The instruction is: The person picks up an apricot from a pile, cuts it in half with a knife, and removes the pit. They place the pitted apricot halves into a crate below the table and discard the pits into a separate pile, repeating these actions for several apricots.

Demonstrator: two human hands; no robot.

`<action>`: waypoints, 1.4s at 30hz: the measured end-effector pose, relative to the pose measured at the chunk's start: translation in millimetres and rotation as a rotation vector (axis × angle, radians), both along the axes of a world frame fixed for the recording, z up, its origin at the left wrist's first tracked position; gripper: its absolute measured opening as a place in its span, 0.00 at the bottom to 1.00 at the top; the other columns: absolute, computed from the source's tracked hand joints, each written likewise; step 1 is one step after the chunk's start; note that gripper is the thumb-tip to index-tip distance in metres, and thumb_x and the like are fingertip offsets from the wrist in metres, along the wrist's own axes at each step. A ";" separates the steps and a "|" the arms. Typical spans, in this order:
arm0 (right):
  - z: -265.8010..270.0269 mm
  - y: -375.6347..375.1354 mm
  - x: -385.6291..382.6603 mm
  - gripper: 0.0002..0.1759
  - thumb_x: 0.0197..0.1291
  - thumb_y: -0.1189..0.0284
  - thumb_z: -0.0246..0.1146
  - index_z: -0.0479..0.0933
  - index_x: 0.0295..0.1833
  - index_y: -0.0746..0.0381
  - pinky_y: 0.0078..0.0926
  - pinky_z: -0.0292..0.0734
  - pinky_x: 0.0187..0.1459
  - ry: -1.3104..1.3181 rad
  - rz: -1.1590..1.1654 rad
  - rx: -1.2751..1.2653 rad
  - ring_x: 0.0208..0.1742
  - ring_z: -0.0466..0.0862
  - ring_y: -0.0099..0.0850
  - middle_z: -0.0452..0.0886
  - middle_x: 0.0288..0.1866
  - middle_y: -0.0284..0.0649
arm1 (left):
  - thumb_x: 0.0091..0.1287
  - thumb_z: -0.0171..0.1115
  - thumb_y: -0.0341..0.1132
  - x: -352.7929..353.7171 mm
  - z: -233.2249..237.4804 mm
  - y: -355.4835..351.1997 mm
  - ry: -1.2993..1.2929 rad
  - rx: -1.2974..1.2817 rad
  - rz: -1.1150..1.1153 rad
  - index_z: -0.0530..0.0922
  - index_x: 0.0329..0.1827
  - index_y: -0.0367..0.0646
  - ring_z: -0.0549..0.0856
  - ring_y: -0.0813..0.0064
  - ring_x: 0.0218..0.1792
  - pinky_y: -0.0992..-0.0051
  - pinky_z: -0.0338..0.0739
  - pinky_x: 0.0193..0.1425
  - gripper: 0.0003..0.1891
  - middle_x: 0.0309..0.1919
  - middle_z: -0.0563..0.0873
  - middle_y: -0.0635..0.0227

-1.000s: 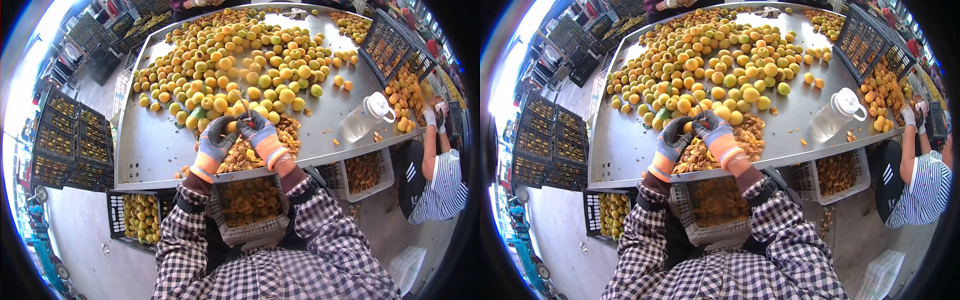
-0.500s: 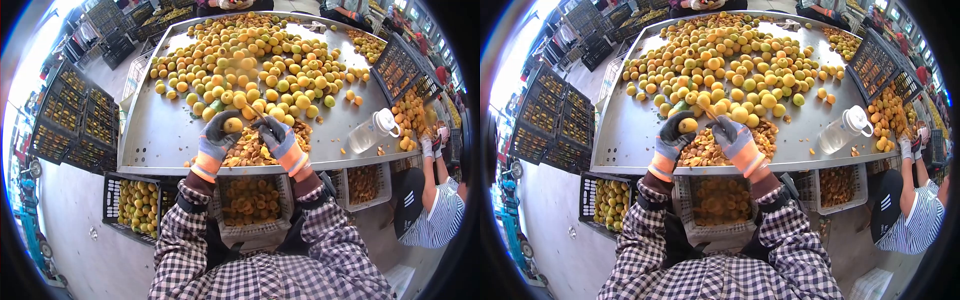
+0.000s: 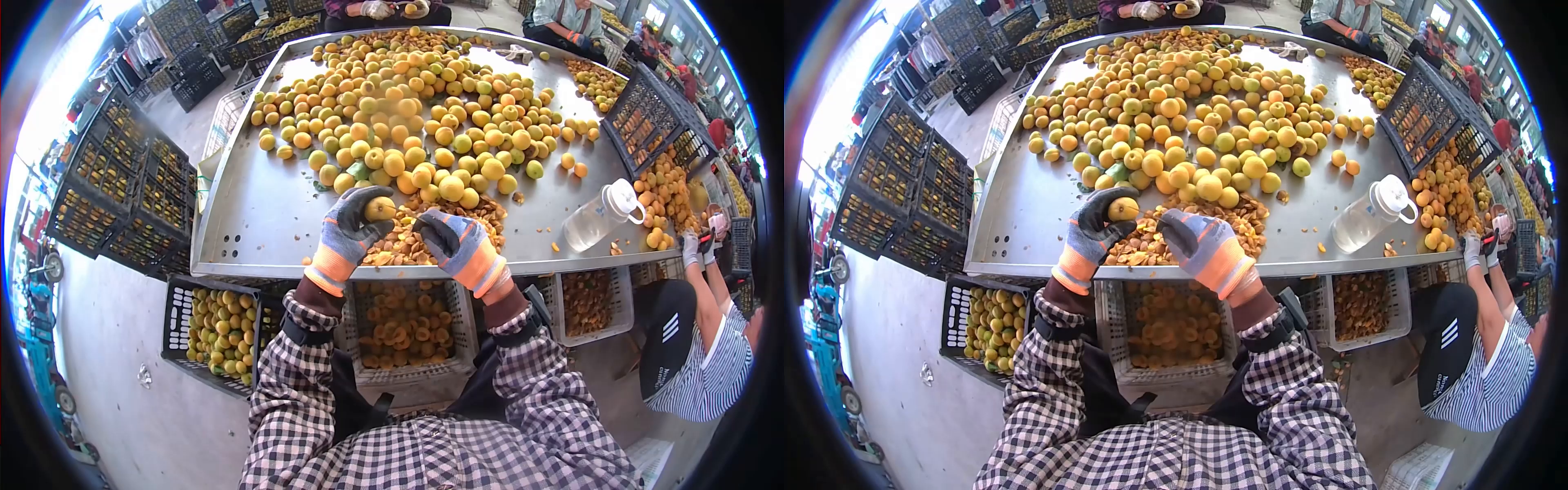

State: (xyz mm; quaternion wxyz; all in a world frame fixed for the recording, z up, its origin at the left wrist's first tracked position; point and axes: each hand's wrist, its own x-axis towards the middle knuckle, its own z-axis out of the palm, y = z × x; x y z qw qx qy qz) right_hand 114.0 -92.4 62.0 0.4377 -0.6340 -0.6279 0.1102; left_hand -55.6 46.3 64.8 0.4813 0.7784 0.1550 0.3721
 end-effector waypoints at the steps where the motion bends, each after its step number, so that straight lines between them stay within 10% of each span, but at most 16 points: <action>1: -0.5 0.4 0.6 0.16 0.57 0.78 0.66 0.78 0.52 0.66 0.32 0.81 0.43 -0.054 -0.006 -0.017 0.42 0.86 0.43 0.86 0.41 0.47 | 0.55 0.73 0.23 0.4 0.1 0.2 0.010 0.006 0.005 0.79 0.56 0.40 0.80 0.74 0.51 0.75 0.75 0.57 0.24 0.49 0.80 0.67; 18: -33.3 6.9 -0.8 0.19 0.58 0.70 0.66 0.77 0.55 0.62 0.37 0.80 0.42 0.002 0.063 0.045 0.42 0.84 0.47 0.84 0.40 0.48 | 0.52 0.75 0.24 -8.2 -2.0 8.0 0.113 0.196 -0.060 0.79 0.55 0.38 0.82 0.71 0.49 0.73 0.77 0.55 0.25 0.47 0.83 0.65; 23: -17.6 6.4 -4.8 0.15 0.60 0.70 0.64 0.76 0.52 0.63 0.39 0.79 0.41 -0.054 0.075 0.069 0.42 0.83 0.48 0.83 0.38 0.48 | 0.54 0.77 0.32 -3.1 -15.7 -7.6 -0.227 -0.685 -0.183 0.77 0.57 0.32 0.83 0.75 0.49 0.75 0.80 0.54 0.28 0.49 0.85 0.63; 33: -17.8 -1.8 -11.6 0.17 0.59 0.78 0.62 0.74 0.55 0.66 0.36 0.78 0.45 0.037 0.086 -0.045 0.43 0.82 0.47 0.81 0.40 0.47 | 0.61 0.71 0.27 -8.2 -12.4 4.9 0.026 -0.264 -0.209 0.75 0.59 0.34 0.81 0.78 0.51 0.76 0.78 0.58 0.23 0.51 0.83 0.66; 42: -20.8 6.1 -33.7 0.15 0.62 0.75 0.62 0.74 0.55 0.64 0.37 0.77 0.42 0.217 0.013 0.077 0.45 0.82 0.50 0.83 0.40 0.52 | 0.67 0.65 0.46 13.1 -21.8 -24.6 -0.313 -0.718 -0.143 0.76 0.59 0.35 0.82 0.73 0.53 0.73 0.75 0.60 0.26 0.49 0.84 0.63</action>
